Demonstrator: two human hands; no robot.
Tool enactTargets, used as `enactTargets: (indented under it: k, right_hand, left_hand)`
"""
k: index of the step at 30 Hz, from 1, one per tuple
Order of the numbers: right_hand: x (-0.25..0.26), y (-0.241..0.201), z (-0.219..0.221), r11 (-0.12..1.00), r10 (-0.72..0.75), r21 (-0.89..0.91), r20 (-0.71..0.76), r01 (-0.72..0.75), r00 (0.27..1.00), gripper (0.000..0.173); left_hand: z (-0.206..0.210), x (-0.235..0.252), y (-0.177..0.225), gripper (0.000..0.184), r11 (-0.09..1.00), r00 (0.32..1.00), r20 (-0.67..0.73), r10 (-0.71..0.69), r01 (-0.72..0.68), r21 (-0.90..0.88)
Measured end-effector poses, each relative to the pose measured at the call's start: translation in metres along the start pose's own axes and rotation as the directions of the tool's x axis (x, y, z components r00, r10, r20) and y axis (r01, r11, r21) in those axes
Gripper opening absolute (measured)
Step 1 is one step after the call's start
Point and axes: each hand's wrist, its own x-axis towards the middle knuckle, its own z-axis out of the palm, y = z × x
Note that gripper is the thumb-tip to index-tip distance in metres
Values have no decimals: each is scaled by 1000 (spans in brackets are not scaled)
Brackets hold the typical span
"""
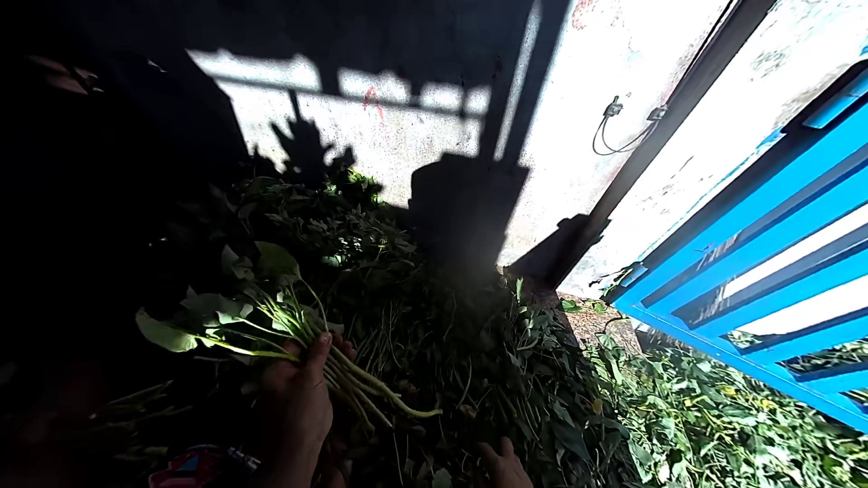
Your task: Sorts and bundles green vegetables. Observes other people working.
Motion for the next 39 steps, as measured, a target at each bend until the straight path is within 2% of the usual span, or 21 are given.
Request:
enactTargets:
  k: [2,4,6,9,11,13,14,15,16,18,20,21,22,23,25,26,27,28,31,36,39]
  right_hand:
    - [-3,-30,-19,944,-287,67,-317,323,904,37]
    - [2,-49,-29,842,-477,104,-314,529,821,42]
    - [6,-57,-25,780,-568,143,-250,610,785,40]
    - [6,-60,-14,758,-603,97,-273,645,749,30]
    - [1,-64,-11,779,-574,105,-279,618,770,28]
    - [0,-67,-11,806,-439,292,-288,515,851,29]
    - [3,-68,-11,754,-315,504,-285,421,905,29]
    - [10,-71,-11,581,-173,748,-272,321,947,28]
    - [18,-76,-12,275,-50,936,-213,219,976,28]
    - [29,-87,-24,-288,47,957,-22,35,999,31]
    - [42,-83,-40,-606,192,795,121,21,974,30]
    - [52,-69,-43,-650,290,758,170,63,942,28]
    - [61,-49,-42,-595,362,798,161,95,918,27]
    - [66,-32,-39,-432,402,897,95,97,911,28]
    - [66,-7,-29,117,285,993,-46,13,957,43]
    - [66,1,-27,417,146,908,-33,-31,989,47]
    - [70,4,-26,647,24,762,23,-33,999,38]
    - [79,3,-26,792,-33,610,62,-11,998,25]
    - [112,-11,-22,934,95,347,-15,-84,995,28]
    - [169,-20,5,917,311,250,42,-311,949,47]
    - [187,-21,16,912,348,221,34,-346,937,41]
  left_hand:
    - [3,-2,-3,4,999,999,20,-45,46,-15]
    - [4,-2,-2,5,997,997,30,-78,78,-29]
    - [5,-2,-1,6,993,993,21,-113,114,-39]
    - [2,1,1,6,991,993,4,-121,121,-54]
    - [1,-1,2,6,993,994,-13,-108,107,-51]
    - [5,-11,1,5,996,996,-36,-79,77,-50]
    - [8,-18,0,5,997,998,-33,-61,59,-49]
    - [11,-23,-2,6,998,999,-16,-46,45,-54]
    - [14,-28,-5,7,997,999,-3,-41,40,-64]
    - [17,-33,-7,8,996,1000,-4,-19,19,-83]
    - [16,-26,-1,8,994,996,-68,50,-56,-89]
    - [11,-18,7,6,990,988,-117,99,-110,-91]
    - [5,-9,16,5,981,978,-157,141,-159,-111]
    - [2,0,25,6,972,968,-186,169,-195,-134]
    - [0,3,31,7,974,972,-177,152,-178,-139]
    - [2,-2,29,6,985,984,-144,107,-125,-120]
    - [5,-8,24,5,993,993,-106,47,-58,-106]
    - [9,-14,18,6,996,998,-67,-19,13,-91]
    - [19,-23,5,12,979,981,18,-194,195,-62]
    - [21,-28,7,16,906,901,127,-415,422,-35]
    - [21,-30,14,16,884,874,189,-449,464,-47]
